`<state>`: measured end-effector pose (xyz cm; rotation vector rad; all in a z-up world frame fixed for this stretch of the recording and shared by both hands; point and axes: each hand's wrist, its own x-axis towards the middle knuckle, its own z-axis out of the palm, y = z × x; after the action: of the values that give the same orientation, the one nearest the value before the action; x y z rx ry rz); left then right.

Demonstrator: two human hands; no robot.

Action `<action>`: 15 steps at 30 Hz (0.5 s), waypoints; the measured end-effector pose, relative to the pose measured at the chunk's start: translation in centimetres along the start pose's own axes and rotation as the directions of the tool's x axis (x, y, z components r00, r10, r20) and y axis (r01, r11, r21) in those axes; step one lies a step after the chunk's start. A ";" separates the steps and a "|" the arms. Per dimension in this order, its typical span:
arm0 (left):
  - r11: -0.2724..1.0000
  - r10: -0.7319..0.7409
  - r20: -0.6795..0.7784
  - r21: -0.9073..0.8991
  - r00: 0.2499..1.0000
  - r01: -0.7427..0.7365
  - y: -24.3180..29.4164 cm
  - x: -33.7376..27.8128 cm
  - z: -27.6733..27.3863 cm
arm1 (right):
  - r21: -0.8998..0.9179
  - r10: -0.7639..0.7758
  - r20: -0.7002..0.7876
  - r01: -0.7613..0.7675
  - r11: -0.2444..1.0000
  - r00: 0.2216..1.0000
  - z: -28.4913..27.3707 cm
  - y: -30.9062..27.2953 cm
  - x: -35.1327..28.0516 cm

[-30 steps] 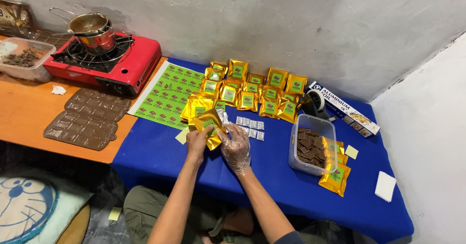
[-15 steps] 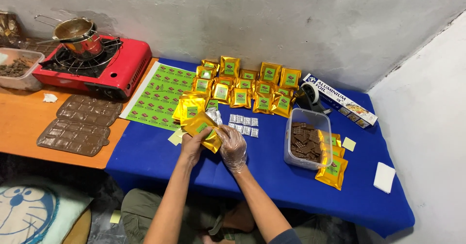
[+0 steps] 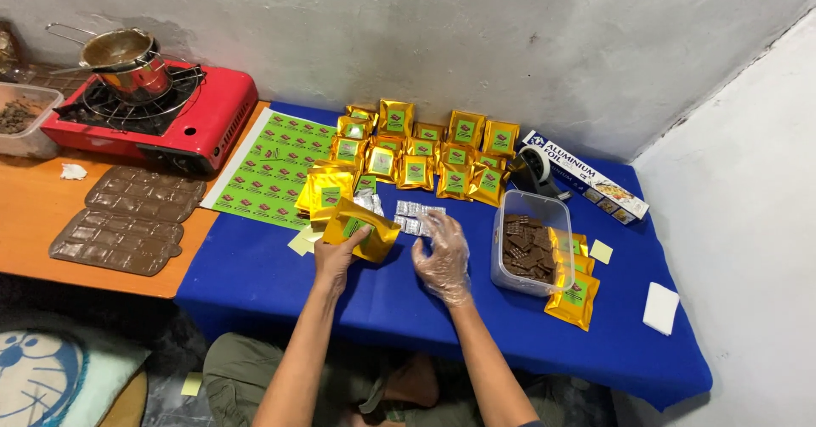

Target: The person, wearing gloves, takes chocolate bars from a container and places them into individual gold foil wrappers, folding the edges of the foil to seal them.

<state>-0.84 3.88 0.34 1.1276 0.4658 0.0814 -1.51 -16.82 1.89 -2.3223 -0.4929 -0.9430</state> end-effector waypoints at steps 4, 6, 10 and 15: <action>1.000 -0.007 0.000 0.020 1.000 0.007 0.2 -0.4 0.2 | -0.127 0.159 -0.024 -0.161 0.979 0.987 0.4 3.8 -1.2; 1.000 -0.022 0.001 0.009 1.000 0.022 1.0 -1.1 0.4 | -0.189 0.147 0.013 -0.142 0.972 0.989 0.9 4.8 -1.6; 0.999 -0.037 -0.004 -0.032 0.999 0.037 1.4 -1.2 0.1 | -0.202 0.119 0.012 -0.115 0.973 0.993 2.0 6.3 -2.1; 0.994 -0.072 0.011 -0.082 0.997 0.073 2.8 -2.5 0.7 | -0.218 0.385 0.202 -0.342 0.914 0.901 0.9 5.4 -0.4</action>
<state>-2.33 3.71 3.83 1.0288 0.4916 0.0326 1.50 -20.41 -0.86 -2.5840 -0.0549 -0.5449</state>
